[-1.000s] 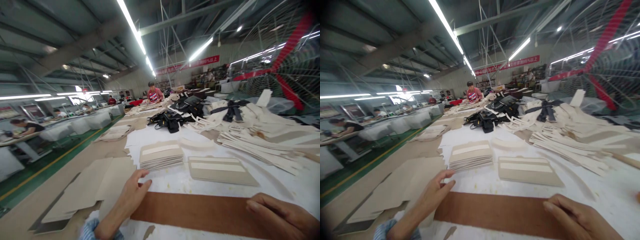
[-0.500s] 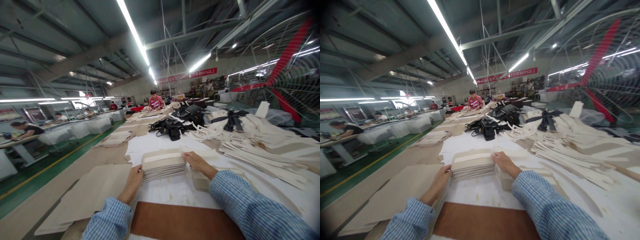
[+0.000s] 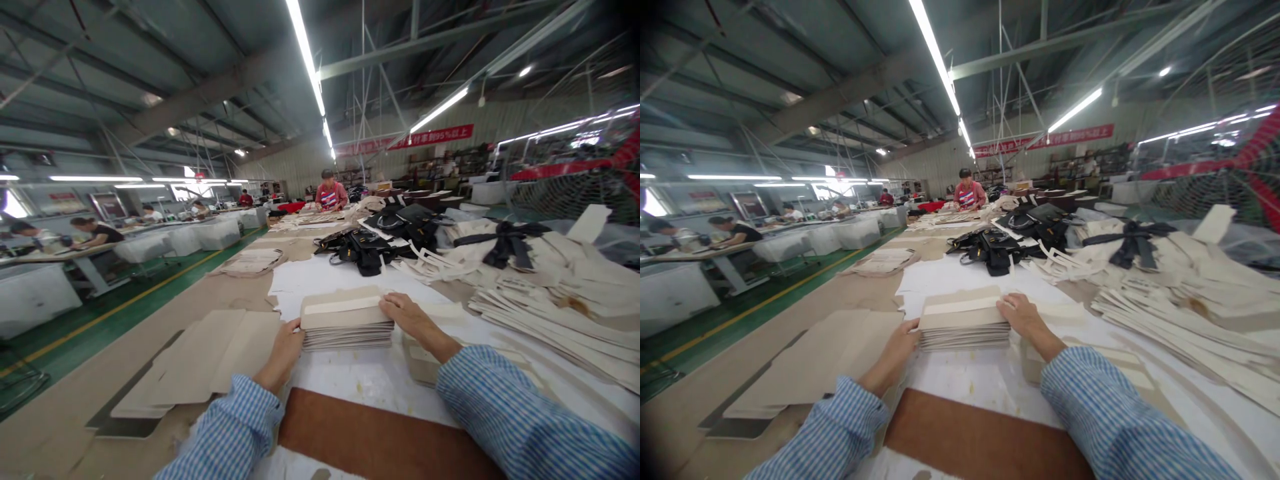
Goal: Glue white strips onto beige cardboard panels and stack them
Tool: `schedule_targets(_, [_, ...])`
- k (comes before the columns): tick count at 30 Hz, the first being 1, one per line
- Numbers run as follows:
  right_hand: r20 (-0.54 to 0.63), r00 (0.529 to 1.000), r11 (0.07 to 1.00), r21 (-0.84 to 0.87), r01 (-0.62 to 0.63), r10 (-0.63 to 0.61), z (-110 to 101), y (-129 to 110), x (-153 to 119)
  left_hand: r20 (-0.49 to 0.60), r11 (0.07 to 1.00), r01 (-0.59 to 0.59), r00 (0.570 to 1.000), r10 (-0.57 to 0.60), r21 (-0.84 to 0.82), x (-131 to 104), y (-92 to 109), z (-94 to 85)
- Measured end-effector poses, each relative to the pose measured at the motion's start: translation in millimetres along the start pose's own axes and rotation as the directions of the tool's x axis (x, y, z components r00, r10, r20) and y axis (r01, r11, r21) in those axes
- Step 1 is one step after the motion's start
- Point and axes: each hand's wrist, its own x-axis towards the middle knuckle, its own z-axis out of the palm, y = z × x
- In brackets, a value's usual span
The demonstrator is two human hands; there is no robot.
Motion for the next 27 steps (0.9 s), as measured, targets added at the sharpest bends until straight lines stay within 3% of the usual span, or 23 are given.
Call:
schedule_targets(5, [-0.023, 0.999, 0.994, 0.105, -0.027, 0.030, 1.0, -8.5, 1.3, -0.047, 0.995, 0.014, 0.999, -0.018, -0.094, -5.0, 11.0, -0.9])
schedule_targets(11, [-0.029, 0.999, 0.926, 0.378, 0.025, -0.015, 3.6, -42.8, -13.4, -0.221, 0.974, 0.042, 0.971, -0.092, -0.221, -5.4, 24.0, -0.8])
schedule_targets(16, [-0.100, 0.992, 0.818, 0.563, 0.121, -0.078, -25.7, -78.0, -51.3, -0.255, 0.942, 0.077, 0.953, -0.167, -0.327, -15.3, 40.2, -5.7])
schedule_targets(19, [-0.127, 0.990, 0.789, 0.601, 0.131, -0.069, -65.2, -77.5, -92.3, -0.187, 0.916, 0.064, 0.971, -0.149, -0.397, -46.5, 53.5, -7.8])
schedule_targets(22, [-0.130, 0.992, 0.807, 0.586, 0.077, -0.001, -106.5, -60.3, -146.1, -0.100, 0.898, 0.065, 0.988, -0.120, -0.435, -95.3, 61.3, -3.0])
schedule_targets(25, [-0.061, 0.978, 0.859, 0.491, -0.145, 0.200, -134.7, -36.2, -205.9, 0.075, 0.918, 0.125, 0.992, -0.104, -0.377, -149.5, 56.3, 10.3])
schedule_targets(27, [0.006, 0.948, 0.858, 0.423, -0.290, 0.318, -142.3, -19.0, -242.3, 0.201, 0.935, 0.189, 0.971, -0.132, -0.300, -180.1, 46.1, 21.8])
